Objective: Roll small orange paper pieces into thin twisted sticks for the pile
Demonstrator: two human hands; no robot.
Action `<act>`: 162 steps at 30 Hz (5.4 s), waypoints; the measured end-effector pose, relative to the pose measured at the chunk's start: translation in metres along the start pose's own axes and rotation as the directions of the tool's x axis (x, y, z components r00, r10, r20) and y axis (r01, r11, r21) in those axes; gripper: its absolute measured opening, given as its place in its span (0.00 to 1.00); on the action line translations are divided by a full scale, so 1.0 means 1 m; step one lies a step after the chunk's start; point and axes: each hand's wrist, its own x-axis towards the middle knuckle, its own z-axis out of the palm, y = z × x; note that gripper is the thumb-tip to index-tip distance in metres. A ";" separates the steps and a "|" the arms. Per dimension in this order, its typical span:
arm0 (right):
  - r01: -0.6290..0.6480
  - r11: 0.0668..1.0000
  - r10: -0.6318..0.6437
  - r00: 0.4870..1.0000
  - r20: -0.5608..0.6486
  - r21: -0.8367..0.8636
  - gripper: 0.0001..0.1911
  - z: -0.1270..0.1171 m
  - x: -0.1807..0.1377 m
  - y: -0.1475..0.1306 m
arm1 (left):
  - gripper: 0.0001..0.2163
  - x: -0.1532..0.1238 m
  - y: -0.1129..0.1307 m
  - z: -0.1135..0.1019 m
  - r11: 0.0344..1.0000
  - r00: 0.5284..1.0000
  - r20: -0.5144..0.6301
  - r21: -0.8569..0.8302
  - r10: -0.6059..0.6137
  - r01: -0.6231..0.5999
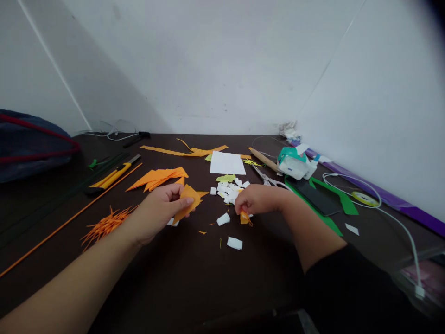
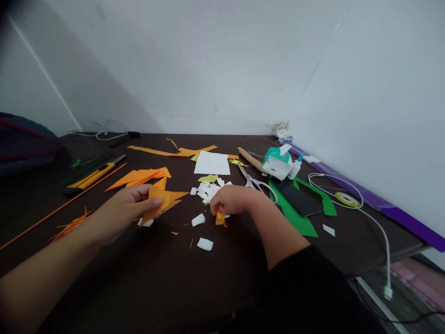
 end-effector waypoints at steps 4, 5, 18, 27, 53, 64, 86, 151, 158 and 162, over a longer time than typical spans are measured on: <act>-0.061 0.992 0.075 0.988 -0.133 0.107 0.11 -0.004 -0.002 0.000 | 0.10 0.001 -0.002 0.000 1.000 1.000 0.016 -0.014 0.005 -0.005; -0.059 0.984 0.090 0.978 -0.186 0.165 0.09 -0.005 -0.003 -0.001 | 0.09 0.001 -0.003 0.000 1.000 1.000 0.018 -0.023 0.007 -0.006; 0.278 0.672 0.293 0.751 -0.592 0.686 0.08 0.025 0.045 -0.054 | 0.03 -0.011 0.002 0.017 0.798 0.976 0.197 -0.601 0.097 0.042; 0.019 0.981 0.140 0.604 -0.784 0.191 0.08 0.029 0.047 -0.057 | 0.07 -0.011 0.000 0.015 0.882 0.962 0.234 -0.471 0.144 -0.017; 0.118 0.993 -0.052 0.398 -0.916 -0.005 0.10 0.027 0.045 -0.056 | 0.10 -0.012 0.003 0.021 0.641 0.954 0.153 -0.766 0.257 -0.050; 0.087 0.996 -0.055 0.568 -0.821 -0.007 0.10 0.025 0.039 -0.060 | 0.08 -0.009 -0.005 0.021 0.696 0.958 0.180 -0.717 0.223 -0.027; 0.166 0.986 -0.096 0.612 -0.785 0.009 0.12 0.025 0.035 -0.062 | 0.13 -0.014 0.005 0.021 0.771 0.980 0.157 -0.637 0.124 0.005; -0.085 0.954 0.262 0.700 -0.664 0.287 0.04 -0.009 0.013 -0.036 | 0.08 0.003 -0.003 -0.028 0.994 0.999 0.005 -0.094 0.047 -0.047; -0.027 0.933 0.284 0.672 -0.684 0.360 0.06 0.001 0.036 -0.019 | 0.10 0.001 -0.003 -0.007 0.988 0.996 0.068 0.141 0.053 -0.062; 0.013 0.881 0.330 0.701 -0.633 0.473 0.07 0.011 0.036 -0.005 | 0.09 0.006 -0.015 0.011 0.893 0.984 0.131 0.419 0.118 -0.163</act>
